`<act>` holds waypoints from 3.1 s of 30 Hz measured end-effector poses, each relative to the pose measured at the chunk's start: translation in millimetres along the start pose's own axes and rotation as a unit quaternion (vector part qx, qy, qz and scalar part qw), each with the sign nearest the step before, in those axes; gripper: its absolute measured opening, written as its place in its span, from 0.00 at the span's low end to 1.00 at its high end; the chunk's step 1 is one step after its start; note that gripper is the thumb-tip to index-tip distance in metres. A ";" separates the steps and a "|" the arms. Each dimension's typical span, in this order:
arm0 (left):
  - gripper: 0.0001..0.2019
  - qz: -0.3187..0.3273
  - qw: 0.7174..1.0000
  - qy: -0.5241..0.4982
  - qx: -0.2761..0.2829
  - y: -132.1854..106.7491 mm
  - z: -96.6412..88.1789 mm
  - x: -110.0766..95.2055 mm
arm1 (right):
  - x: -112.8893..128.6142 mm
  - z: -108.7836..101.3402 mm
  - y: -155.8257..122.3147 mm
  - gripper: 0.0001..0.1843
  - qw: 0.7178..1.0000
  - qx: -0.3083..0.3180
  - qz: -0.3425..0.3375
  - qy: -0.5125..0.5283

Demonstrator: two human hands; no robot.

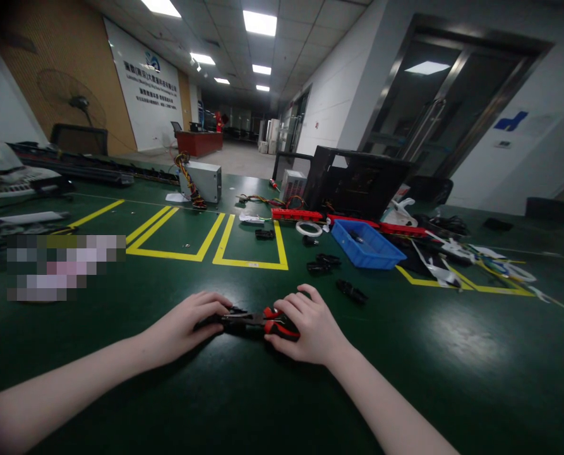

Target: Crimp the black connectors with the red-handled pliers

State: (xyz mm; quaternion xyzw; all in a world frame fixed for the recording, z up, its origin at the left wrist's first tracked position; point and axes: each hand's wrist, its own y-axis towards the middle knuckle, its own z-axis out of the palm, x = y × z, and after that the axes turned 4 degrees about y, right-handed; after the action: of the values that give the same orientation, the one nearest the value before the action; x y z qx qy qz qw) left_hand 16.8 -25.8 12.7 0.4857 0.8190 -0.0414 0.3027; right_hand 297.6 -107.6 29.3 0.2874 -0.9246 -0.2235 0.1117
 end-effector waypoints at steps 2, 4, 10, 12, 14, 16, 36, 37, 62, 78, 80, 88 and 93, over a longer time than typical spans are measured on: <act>0.08 0.000 1.000 0.000 0.001 -0.3 -0.3 0.0 | -2.3 -1.5 -0.1 0.20 1.000 -0.002 -0.008 -0.001; 0.09 0.003 1.000 0.000 0.002 -0.7 -0.6 -0.1 | -4.5 -3.6 -0.3 0.20 1.000 0.001 -0.012 -0.005; 0.10 0.009 1.000 0.002 0.005 -0.5 -0.8 0.0 | -5.4 -5.1 0.4 0.20 1.000 0.002 -0.016 -0.004; 0.09 0.011 1.000 -0.001 0.002 -0.2 -0.4 0.1 | -4.0 -3.5 1.4 0.20 1.000 0.004 -0.012 -0.001; 0.09 0.013 1.000 -0.003 -0.002 0.0 0.1 0.2 | -2.3 -1.7 2.5 0.20 1.000 0.008 -0.007 0.002; 0.09 0.011 1.000 -0.004 -0.003 0.0 0.2 0.4 | -0.8 -0.2 3.4 0.20 1.000 0.012 -0.003 0.006; 0.08 0.008 1.000 0.000 0.005 -0.2 -0.4 2.5 | -1.9 -1.2 3.4 0.20 1.000 0.017 0.002 0.000; 0.08 0.009 1.000 0.000 0.004 -0.2 -0.4 3.1 | -1.1 -0.1 3.4 0.20 1.000 0.016 0.004 -0.002; 0.10 -0.002 1.000 0.013 -0.011 -2.6 -1.9 -2.4 | -8.0 -6.5 -2.4 0.25 0.999 -0.021 -0.017 -0.024; 0.08 0.006 1.000 0.012 0.001 -1.9 -1.6 -0.8 | -3.1 -3.5 0.8 0.20 1.000 -0.006 -0.023 -0.017; 0.08 0.001 1.000 0.009 0.002 -1.5 -2.8 -2.0 | -2.5 -2.2 0.8 0.20 1.000 -0.001 -0.017 -0.008; 0.09 0.008 1.000 0.009 -0.002 -0.3 -0.2 2.9 | -4.9 -3.3 -2.0 0.20 0.999 0.039 0.023 0.015; 0.09 0.006 1.000 0.013 0.000 -1.2 0.3 3.3 | -8.1 -7.9 -6.5 0.21 0.998 0.045 0.028 0.027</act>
State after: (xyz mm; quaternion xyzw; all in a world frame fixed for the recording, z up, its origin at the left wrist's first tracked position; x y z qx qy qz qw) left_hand 14.8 -24.0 10.5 0.4911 0.8199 -0.0330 0.2925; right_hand 310.0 -110.4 32.4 0.2718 -0.9382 -0.1705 0.1297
